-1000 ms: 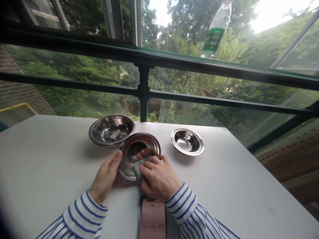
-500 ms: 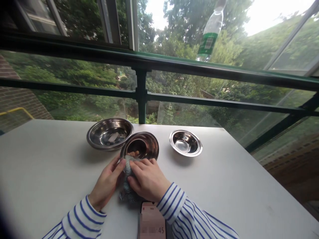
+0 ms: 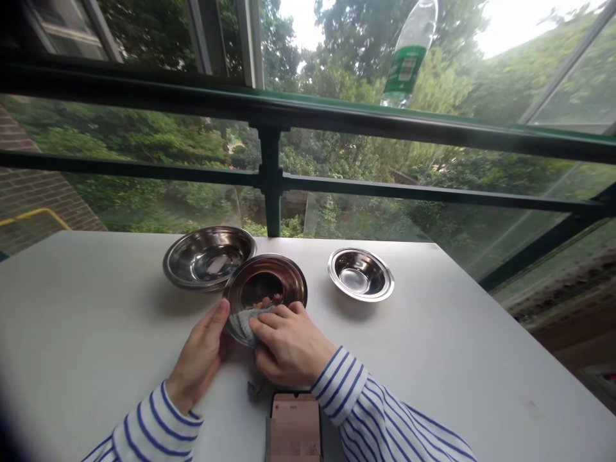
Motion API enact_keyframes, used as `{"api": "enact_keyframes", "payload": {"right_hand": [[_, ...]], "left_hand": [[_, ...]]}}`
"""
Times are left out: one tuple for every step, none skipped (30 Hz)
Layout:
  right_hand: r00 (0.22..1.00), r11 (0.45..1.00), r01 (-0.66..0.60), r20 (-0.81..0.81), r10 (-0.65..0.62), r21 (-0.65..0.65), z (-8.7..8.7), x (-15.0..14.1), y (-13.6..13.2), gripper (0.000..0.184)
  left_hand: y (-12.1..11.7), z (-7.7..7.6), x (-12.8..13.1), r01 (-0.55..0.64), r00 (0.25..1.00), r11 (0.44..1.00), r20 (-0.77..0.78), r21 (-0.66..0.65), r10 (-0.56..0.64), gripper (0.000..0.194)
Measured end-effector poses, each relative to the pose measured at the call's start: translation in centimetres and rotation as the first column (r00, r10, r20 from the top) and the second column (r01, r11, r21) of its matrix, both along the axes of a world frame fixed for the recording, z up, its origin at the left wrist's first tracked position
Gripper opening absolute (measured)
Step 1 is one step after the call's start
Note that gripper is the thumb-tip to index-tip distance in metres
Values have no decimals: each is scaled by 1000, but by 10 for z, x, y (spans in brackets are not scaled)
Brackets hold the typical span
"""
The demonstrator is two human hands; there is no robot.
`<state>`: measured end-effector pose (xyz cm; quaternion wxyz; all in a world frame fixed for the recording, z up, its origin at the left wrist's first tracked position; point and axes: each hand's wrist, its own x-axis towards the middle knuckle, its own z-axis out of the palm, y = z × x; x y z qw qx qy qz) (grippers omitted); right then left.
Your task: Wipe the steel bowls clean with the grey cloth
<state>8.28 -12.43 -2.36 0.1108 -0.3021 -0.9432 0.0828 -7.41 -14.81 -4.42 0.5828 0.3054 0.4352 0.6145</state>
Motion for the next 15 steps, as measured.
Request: {"api": "enact_keyframes", "payload": {"right_hand": [[1000,1000,-3,-4,3,-4,0,-2,-1,38],[1000,1000,-4,-1,4,-4,1,-2,-2,37],[1000,1000,0,10,0,1,2,-2,-2,36],[1000,1000,7,27,-8,10,4,0,-3,35],[999,1000,19,47,-20,22,6,3,-2,32],[997,999,34,68,-37,36,8,7,-2,30],[995,997,54,87,-58,50,11,11,-2,27],[992,996,69,104,-75,60,13,15,-2,25],[989,995,78,118,-85,63,16,18,-2,24],[988,995,83,129,-90,59,18,20,-3,23],[987,995,82,137,-88,51,20,21,-4,22],[987,997,74,142,-79,37,21,21,-5,21],[988,998,60,140,-62,19,21,19,-6,20],[990,999,44,132,-44,0,20,16,-7,20],[993,999,29,118,-27,-17,19,12,-9,22]], "left_hand": [[0,0,0,-6,1000,1000,-5,-5,6,40],[0,-1,-1,-8,1000,1000,-9,-11,8,40],[0,0,-1,-9,1000,1000,-11,-20,9,41],[0,0,-1,-9,1000,999,-11,-34,9,41],[0,0,-1,-10,1000,999,-8,-50,10,42],[0,1,-1,-10,1000,998,-3,-67,10,42],[0,1,-1,-8,1000,997,2,-83,8,43],[0,2,-2,-4,1000,996,5,-94,5,43],[0,2,-1,-3,1000,995,7,-101,3,44],[-1,2,-1,-2,1000,995,10,-104,3,44],[-1,2,-1,-1,1000,995,14,-104,3,45],[-1,2,-1,-1,1000,995,17,-102,3,45],[-1,1,0,-4,1000,995,19,-99,6,46],[-2,1,1,-7,1000,995,20,-96,9,46],[-2,1,2,-8,1000,995,21,-94,10,46]]}}
